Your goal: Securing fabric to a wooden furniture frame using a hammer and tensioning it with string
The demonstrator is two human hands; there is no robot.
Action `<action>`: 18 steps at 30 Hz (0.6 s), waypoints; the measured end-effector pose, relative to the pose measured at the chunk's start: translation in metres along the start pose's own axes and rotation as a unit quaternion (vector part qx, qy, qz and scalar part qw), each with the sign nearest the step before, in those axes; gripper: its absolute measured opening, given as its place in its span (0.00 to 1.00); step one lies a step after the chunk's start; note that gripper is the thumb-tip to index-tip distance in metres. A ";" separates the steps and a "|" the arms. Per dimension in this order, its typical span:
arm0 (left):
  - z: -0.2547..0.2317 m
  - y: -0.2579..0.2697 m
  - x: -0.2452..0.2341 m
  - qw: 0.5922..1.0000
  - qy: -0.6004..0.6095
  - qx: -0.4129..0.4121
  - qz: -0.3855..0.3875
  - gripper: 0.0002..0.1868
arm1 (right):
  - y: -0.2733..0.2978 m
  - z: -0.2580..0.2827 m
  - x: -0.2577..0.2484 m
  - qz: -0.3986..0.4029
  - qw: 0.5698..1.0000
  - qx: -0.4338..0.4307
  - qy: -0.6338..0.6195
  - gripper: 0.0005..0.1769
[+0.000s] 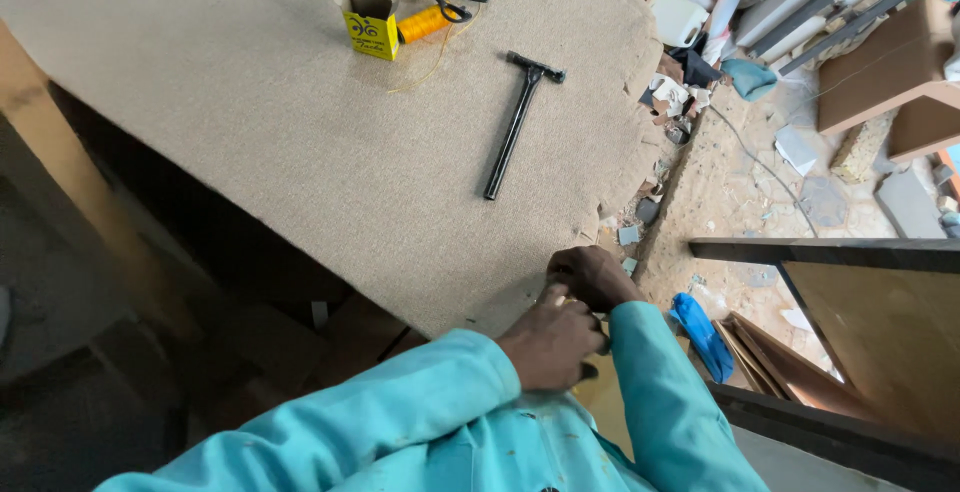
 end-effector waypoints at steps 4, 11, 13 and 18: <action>0.068 0.031 -0.016 0.975 0.140 -0.165 -0.053 0.15 | 0.014 0.007 -0.001 -0.005 0.999 -0.005 -0.034 0.08; 0.092 0.056 0.056 0.982 0.074 -0.171 -0.018 0.16 | 0.043 -0.004 -0.011 -0.052 0.989 0.038 -0.130 0.15; 0.093 0.056 0.044 0.981 0.072 -0.175 -0.034 0.08 | 0.048 -0.006 -0.007 -0.053 0.986 0.062 -0.142 0.14; 0.101 0.055 0.066 0.980 0.100 -0.171 -0.037 0.06 | 0.035 -0.022 0.010 -0.080 0.986 0.070 -0.127 0.14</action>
Point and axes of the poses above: each hand's wrist, its own y-axis away from the middle knuckle, its own x-axis out of the palm, z = x × y, the point moved 8 cm from there along -y, towards the middle knuckle, and after that the axes turned 14 degrees about -y, right-handed, at the moved point
